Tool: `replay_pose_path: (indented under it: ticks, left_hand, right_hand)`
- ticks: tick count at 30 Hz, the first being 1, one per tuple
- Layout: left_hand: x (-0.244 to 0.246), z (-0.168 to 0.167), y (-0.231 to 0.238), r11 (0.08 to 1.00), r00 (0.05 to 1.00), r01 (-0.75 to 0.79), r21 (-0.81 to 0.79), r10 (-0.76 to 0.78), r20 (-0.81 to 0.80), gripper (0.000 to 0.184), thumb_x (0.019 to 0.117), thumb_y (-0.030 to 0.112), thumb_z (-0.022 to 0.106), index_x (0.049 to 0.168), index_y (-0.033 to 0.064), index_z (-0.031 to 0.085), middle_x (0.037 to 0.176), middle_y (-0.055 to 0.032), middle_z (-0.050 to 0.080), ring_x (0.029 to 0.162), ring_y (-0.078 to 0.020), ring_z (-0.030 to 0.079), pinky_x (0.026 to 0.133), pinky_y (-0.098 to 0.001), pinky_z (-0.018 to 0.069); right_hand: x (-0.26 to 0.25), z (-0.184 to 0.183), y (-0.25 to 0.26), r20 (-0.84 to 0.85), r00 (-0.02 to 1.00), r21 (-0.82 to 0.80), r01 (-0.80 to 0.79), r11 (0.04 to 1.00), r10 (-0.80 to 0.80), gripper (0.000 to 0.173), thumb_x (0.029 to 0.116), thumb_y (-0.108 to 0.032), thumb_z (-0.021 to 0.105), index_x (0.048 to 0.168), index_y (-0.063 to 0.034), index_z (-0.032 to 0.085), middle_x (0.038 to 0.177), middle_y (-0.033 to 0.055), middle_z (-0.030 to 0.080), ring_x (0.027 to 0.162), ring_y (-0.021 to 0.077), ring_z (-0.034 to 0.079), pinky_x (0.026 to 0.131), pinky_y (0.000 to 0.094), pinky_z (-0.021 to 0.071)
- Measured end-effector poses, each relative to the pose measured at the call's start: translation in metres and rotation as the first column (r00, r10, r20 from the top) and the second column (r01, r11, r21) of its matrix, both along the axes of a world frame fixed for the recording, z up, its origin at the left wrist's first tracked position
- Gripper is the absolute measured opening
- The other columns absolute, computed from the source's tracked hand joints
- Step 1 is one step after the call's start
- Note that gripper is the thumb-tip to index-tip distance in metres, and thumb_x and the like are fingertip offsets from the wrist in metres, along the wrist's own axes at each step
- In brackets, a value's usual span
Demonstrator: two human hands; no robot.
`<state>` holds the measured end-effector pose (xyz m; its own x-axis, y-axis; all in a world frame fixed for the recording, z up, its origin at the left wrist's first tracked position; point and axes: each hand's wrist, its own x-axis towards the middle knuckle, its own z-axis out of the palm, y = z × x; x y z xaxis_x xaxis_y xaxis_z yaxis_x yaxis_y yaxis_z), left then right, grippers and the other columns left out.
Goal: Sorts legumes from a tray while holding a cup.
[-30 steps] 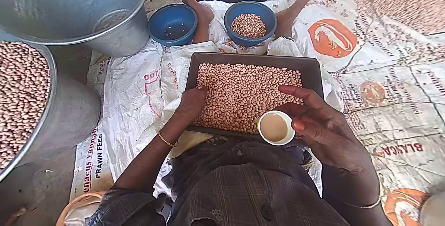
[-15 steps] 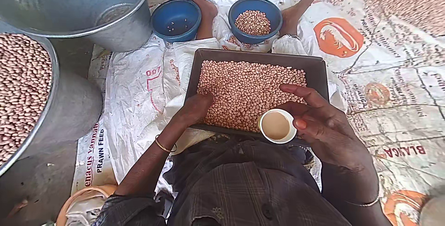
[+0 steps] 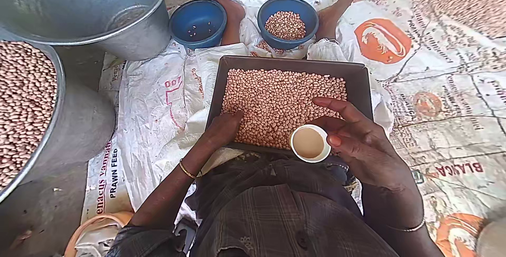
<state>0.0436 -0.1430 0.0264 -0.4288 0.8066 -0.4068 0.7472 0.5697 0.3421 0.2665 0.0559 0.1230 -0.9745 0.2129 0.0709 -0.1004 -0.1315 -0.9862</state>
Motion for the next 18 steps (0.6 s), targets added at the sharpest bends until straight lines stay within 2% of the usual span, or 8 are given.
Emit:
replay_pose_path:
  ticks: [4, 6, 9, 11, 12, 13, 15, 18]
  left_hand:
    - [-0.003, -0.003, -0.002, 0.992, 0.994, -0.080, 0.100, 0.072, 0.082, 0.027, 0.1065, 0.013, 0.047, 0.124, -0.0009, 0.063, 0.096, -0.0241, 0.069, 0.097, -0.0437, 0.068, 0.085, -0.0615, 0.0518]
    - [-0.008, -0.003, -0.006, 0.941, 0.957, -0.205, 0.270, 0.134, 0.259, 0.021, 0.1060, 0.011, 0.050, 0.111, -0.0025, 0.065, 0.091, -0.0196, 0.067, 0.088, -0.0341, 0.067, 0.081, -0.0537, 0.0532]
    - [-0.016, -0.007, -0.018, 0.706, 0.687, -0.529, 0.471, 0.029, 0.726, 0.015, 0.1022, 0.009, 0.048, 0.099, 0.0100, 0.063, 0.068, 0.0031, 0.051, 0.053, -0.0030, 0.044, 0.049, -0.0184, 0.0384]
    - [-0.022, -0.006, -0.022, 0.609, 0.418, -0.694, 0.385, -0.094, 0.903, 0.020, 0.1028, 0.010, 0.043, 0.101, 0.0164, 0.062, 0.058, 0.0102, 0.043, 0.041, 0.0039, 0.033, 0.038, -0.0109, 0.0291]
    - [-0.024, -0.006, -0.023, 0.599, 0.392, -0.714, 0.363, -0.088, 0.916, 0.021, 0.1037, 0.011, 0.042, 0.102, 0.0165, 0.062, 0.057, 0.0102, 0.042, 0.041, 0.0038, 0.032, 0.038, -0.0108, 0.0273]
    - [-0.025, -0.006, -0.022, 0.612, 0.449, -0.695, 0.378, -0.042, 0.893, 0.020, 0.1051, 0.011, 0.042, 0.102, 0.0154, 0.061, 0.058, 0.0091, 0.041, 0.041, 0.0029, 0.031, 0.038, -0.0113, 0.0269]
    - [-0.024, -0.006, -0.017, 0.708, 0.709, -0.531, 0.466, 0.069, 0.702, 0.017, 0.1062, 0.012, 0.044, 0.104, 0.0107, 0.061, 0.067, 0.0030, 0.048, 0.050, -0.0029, 0.039, 0.045, -0.0170, 0.0341]
    - [-0.015, -0.002, 0.000, 0.922, 0.970, -0.184, 0.340, 0.114, 0.216, 0.023, 0.1073, 0.013, 0.049, 0.120, -0.0002, 0.063, 0.090, -0.0183, 0.067, 0.082, -0.0329, 0.067, 0.076, -0.0516, 0.0549]
  right_hand:
    - [-0.001, -0.001, 0.000, 0.007, 1.000, 0.003, 0.001, 1.000, -0.001, 0.060, 0.0974, -0.032, 0.068, 0.149, -0.0142, 0.044, 0.108, 0.0037, 0.072, 0.093, 0.0134, 0.074, 0.082, 0.0267, 0.0636]
    - [0.000, -0.001, 0.000, 0.016, 1.000, -0.007, 0.004, 1.000, -0.004, 0.061, 0.0970, -0.034, 0.070, 0.149, -0.0148, 0.045, 0.108, 0.0041, 0.072, 0.093, 0.0137, 0.074, 0.080, 0.0262, 0.0638]
    - [0.001, -0.001, 0.001, 0.016, 1.000, -0.014, 0.013, 1.000, -0.013, 0.059, 0.0973, -0.033, 0.069, 0.149, -0.0158, 0.047, 0.109, 0.0043, 0.071, 0.093, 0.0133, 0.073, 0.081, 0.0262, 0.0635]
    - [0.001, -0.001, 0.002, 0.018, 1.000, -0.009, 0.015, 1.000, -0.015, 0.059, 0.0971, -0.033, 0.069, 0.149, -0.0160, 0.047, 0.109, 0.0046, 0.072, 0.094, 0.0135, 0.073, 0.083, 0.0261, 0.0631]
    - [0.001, -0.001, 0.001, 0.022, 1.000, -0.009, 0.016, 1.000, -0.016, 0.059, 0.0970, -0.033, 0.069, 0.149, -0.0159, 0.047, 0.109, 0.0044, 0.072, 0.094, 0.0131, 0.073, 0.082, 0.0257, 0.0629]
    - [0.001, -0.001, 0.001, 0.024, 1.000, -0.008, 0.017, 1.000, -0.017, 0.059, 0.0968, -0.033, 0.069, 0.149, -0.0156, 0.047, 0.108, 0.0041, 0.072, 0.093, 0.0125, 0.073, 0.082, 0.0252, 0.0628]
    - [0.000, -0.001, 0.001, 0.024, 1.000, -0.008, 0.017, 1.000, -0.017, 0.059, 0.0967, -0.034, 0.069, 0.148, -0.0157, 0.047, 0.108, 0.0042, 0.072, 0.092, 0.0124, 0.073, 0.081, 0.0251, 0.0628]
    - [-0.001, -0.001, 0.000, 0.023, 1.000, 0.003, 0.017, 1.000, -0.017, 0.059, 0.0971, -0.034, 0.069, 0.149, -0.0160, 0.047, 0.108, 0.0035, 0.072, 0.091, 0.0124, 0.073, 0.081, 0.0256, 0.0631]
